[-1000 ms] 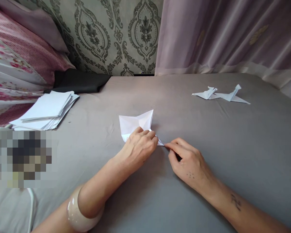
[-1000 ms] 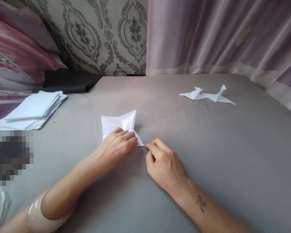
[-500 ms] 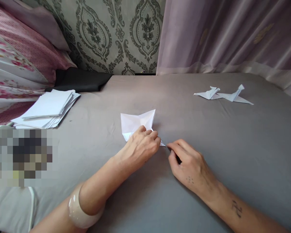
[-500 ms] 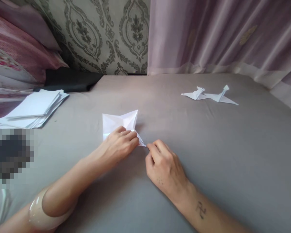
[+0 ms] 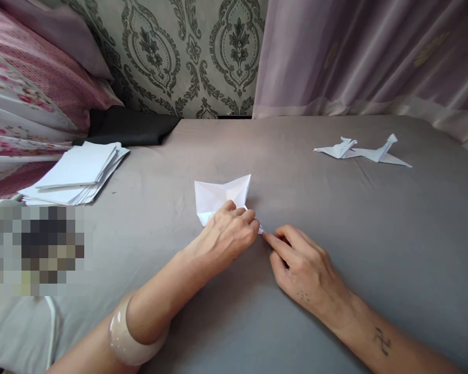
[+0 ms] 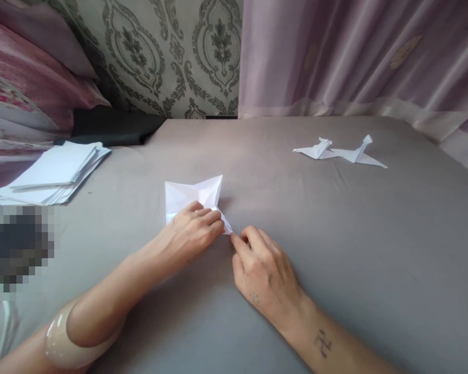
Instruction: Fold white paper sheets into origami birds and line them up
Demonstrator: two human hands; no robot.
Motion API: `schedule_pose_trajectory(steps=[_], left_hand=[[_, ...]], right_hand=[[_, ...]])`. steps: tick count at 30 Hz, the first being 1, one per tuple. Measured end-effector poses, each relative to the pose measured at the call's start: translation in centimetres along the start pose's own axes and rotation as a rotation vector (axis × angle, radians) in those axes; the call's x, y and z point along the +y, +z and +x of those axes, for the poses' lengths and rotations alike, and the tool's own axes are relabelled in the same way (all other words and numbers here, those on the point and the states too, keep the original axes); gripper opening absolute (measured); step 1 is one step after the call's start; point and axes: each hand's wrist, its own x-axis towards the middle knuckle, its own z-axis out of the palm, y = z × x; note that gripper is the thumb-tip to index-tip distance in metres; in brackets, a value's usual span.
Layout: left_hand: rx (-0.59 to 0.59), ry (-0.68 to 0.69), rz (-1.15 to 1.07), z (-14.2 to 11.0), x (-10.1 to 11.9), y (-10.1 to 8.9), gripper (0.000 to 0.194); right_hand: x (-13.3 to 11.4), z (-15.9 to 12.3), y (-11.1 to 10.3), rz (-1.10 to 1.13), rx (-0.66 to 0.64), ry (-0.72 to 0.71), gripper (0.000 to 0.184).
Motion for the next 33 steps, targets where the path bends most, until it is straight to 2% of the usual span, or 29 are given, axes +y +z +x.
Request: schedule_pose_trajectory(steps=[14, 20, 22, 24, 27, 29, 33], left_hand=[[0.009, 0.000, -0.011, 0.17, -0.15, 0.05, 0.015], [0.028, 0.004, 0.007, 0.15, -0.10, 0.10, 0.015], [0.031, 0.004, 0.012, 0.13, -0.05, 0.03, 0.015], [0.038, 0.003, 0.016, 0.08, -0.02, 0.01, 0.017], [0.066, 0.008, 0.015, -0.02, -0.01, 0.07, 0.017], [0.088, 0.007, 0.015, -0.06, 0.01, 0.13, 0.017], [0.088, 0.008, 0.009, 0.05, 0.11, 0.15, 0.017]], right_hand=[[-0.21, 0.25, -0.33, -0.063, -0.068, -0.022, 0.030], [-0.22, 0.17, -0.52, -0.046, -0.060, -0.017, 0.031], [-0.10, 0.15, -0.45, 0.031, -0.016, 0.025, 0.032], [-0.02, 0.19, -0.33, 0.133, 0.086, 0.065, 0.033], [-0.15, 0.31, -0.12, 0.236, 0.208, 0.009, 0.038], [-0.38, 0.38, 0.01, 0.254, 0.190, -0.049, 0.041], [-0.77, 0.47, 0.22, 0.225, 0.092, -0.068, 0.041]])
